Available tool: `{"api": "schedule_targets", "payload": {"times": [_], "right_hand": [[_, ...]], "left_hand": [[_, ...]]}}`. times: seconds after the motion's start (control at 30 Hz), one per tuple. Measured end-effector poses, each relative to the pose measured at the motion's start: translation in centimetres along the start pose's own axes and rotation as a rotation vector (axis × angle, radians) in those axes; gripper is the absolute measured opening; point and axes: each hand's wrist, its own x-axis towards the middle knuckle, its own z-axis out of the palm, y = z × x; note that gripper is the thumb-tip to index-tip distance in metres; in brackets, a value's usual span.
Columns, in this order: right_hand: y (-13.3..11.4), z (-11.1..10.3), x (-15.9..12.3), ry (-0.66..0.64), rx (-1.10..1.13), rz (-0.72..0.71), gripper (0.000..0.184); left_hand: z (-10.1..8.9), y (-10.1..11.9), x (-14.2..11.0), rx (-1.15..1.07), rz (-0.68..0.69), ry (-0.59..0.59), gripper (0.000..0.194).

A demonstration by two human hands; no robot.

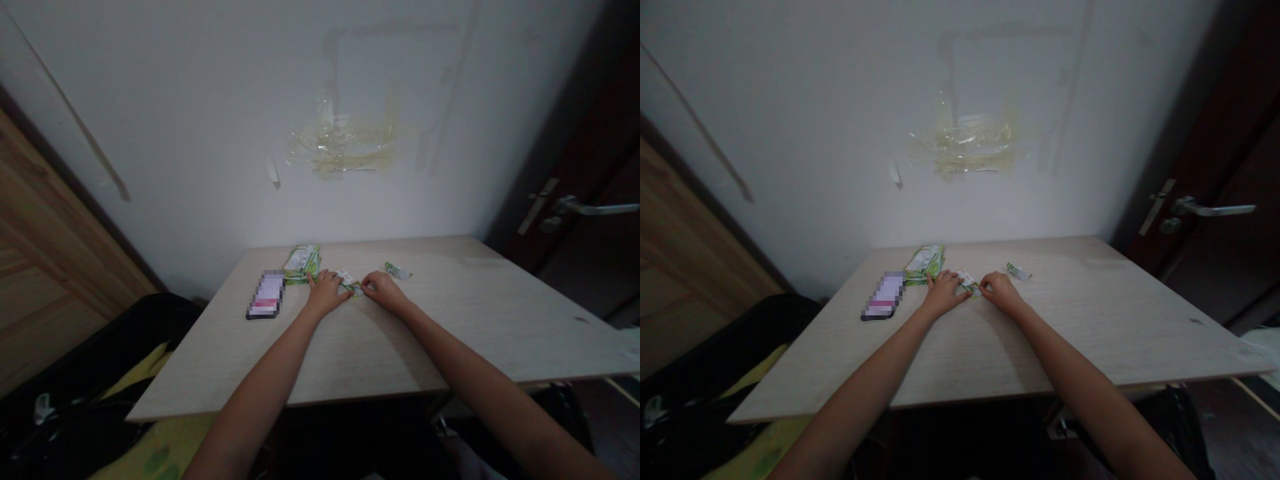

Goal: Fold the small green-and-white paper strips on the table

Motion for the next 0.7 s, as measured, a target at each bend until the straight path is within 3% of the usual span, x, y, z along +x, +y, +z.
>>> {"api": "schedule_targets", "payload": {"times": [0.2, 0.33, 0.47, 0.7], "right_hand": [[0.3, 0.6, -0.1, 0.069, 0.086, 0.101, 0.009], [0.5, 0.9, -0.2, 0.122, 0.123, 0.150, 0.034], [0.4, 0.6, -0.2, 0.110, 0.037, 0.149, 0.056], [0.8, -0.1, -0.4, 0.085, -0.110, 0.076, 0.056]], "left_hand": [[0.0, 0.6, 0.1, 0.001, -0.118, 0.044, 0.086], [-0.2, 0.7, 0.1, 0.003, -0.173, 0.041, 0.100], [-0.3, 0.5, 0.1, 0.017, -0.125, 0.020, 0.082], [-0.1, 0.1, -0.1, -0.015, -0.064, -0.018, 0.058]]}}
